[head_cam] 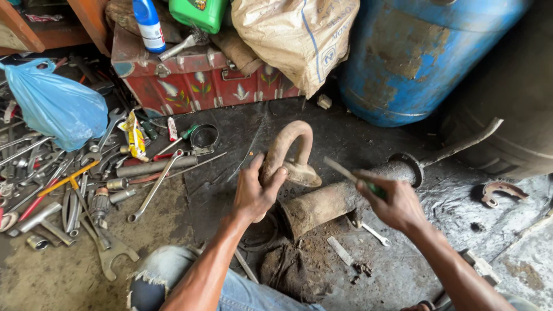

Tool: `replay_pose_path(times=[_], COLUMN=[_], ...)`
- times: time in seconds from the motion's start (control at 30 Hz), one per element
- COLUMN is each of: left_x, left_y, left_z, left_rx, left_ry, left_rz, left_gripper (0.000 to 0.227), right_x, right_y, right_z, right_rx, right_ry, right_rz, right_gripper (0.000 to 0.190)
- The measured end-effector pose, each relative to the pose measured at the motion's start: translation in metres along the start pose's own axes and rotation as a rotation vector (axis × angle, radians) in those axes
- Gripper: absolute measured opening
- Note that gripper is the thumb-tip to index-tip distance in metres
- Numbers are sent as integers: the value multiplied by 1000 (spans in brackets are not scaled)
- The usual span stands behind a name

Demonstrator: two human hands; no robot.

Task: The person is sitting on the floor in a workshop, using a wrench to loosen and remove bolts from a rusty exhaust muffler. After removing the bolts, they use a screwdriver and a hammer to separate the muffler into two pieces.

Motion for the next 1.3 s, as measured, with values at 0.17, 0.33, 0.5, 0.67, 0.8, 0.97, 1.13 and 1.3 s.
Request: replay_pose_path(times=[0.17,0.33,0.5,0.67,0.8,0.97,1.13,1.3], left_x=[-17,-21,0,26,15,11,15,8], left_y=[-17,-18,-20,-10,-2,1,-2,-1], left_z=[-17,-67,-73,-67,-79,-90,-85,-94], left_rx=[-244,-160,364,487,479,425,317,386], left_ry=[-86,-216,147,381,337,254,352,290], left_rz=[-17,180,298,345,346,405,423,408], left_gripper=[35,30,26,25,17,14,10,16], right_x=[-8,-1,13,21,1,10,31,-12], right_y=[12,9,-2,-33,-70,-115,-129,-128], right_z=[26,45,48,27,-3,-21,-20,-60], right_rx=[-52,-59,-51,191,-119,-105,2,184], right_ry=[-374,-186,-440,-1147,-1378,-1667,-1497,-979], right_rz=[35,34,176,510,602,761,915,1260], right_gripper=[41,38,34,25,26,39,27,27])
Point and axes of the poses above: each hand's wrist, its own y-axis away from the middle knuckle, its own x-axis out of the back of the hand, z = x × y, the point moved 7 cm from there along -y, towards the middle knuckle, and after that the axes turned 9 degrees about x, right-handed, at the moved point
